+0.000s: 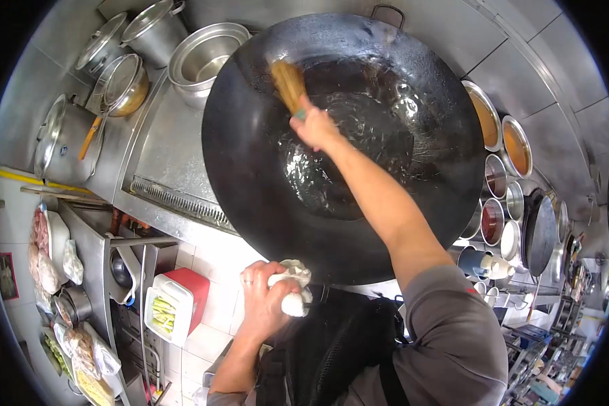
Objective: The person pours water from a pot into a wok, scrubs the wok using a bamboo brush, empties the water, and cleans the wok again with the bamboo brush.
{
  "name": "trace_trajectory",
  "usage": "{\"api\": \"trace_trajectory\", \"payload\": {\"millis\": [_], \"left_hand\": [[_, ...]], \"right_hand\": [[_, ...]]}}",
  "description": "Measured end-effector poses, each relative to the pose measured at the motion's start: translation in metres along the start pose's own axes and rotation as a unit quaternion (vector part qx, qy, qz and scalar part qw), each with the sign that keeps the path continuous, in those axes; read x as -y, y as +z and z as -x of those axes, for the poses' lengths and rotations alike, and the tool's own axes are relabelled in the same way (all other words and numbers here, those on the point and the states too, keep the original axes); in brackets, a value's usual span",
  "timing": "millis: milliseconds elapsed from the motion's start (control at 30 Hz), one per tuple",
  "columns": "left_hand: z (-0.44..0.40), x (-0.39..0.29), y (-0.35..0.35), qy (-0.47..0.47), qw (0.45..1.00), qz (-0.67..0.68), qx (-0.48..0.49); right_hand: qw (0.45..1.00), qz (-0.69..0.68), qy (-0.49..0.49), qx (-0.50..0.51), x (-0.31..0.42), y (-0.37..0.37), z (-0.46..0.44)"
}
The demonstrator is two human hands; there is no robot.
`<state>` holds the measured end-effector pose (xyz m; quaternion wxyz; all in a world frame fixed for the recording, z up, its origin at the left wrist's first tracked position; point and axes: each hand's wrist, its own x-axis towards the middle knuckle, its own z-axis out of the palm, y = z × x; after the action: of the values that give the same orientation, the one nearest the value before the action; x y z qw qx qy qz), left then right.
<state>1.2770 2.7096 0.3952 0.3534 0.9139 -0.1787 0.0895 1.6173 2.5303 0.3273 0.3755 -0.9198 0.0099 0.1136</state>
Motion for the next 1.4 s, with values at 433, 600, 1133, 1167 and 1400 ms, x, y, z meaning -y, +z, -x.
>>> {"api": "trace_trajectory", "payload": {"millis": [433, 600, 1133, 1167, 1400], "left_hand": [[0.005, 0.004, -0.009, 0.025, 0.999, 0.042, 0.011], [0.004, 0.006, -0.009, 0.037, 0.999, 0.033, 0.01], [0.0, 0.006, -0.014, 0.024, 0.998, 0.029, 0.043], [0.0, 0.005, -0.014, 0.021, 0.999, 0.028, 0.04], [0.002, 0.004, -0.01, 0.007, 0.999, 0.03, 0.035]], "right_hand": [[0.93, 0.107, 0.179, 0.304, -0.064, -0.175, 0.221], [0.935, 0.353, 0.012, 0.023, -0.116, -0.159, 0.152], [0.87, 0.479, 0.106, -0.044, -0.153, -0.141, 0.106], [0.888, 0.446, 0.098, -0.062, -0.144, -0.147, 0.072], [0.996, -0.013, -0.014, -0.091, -0.017, -0.026, -0.065]]}}
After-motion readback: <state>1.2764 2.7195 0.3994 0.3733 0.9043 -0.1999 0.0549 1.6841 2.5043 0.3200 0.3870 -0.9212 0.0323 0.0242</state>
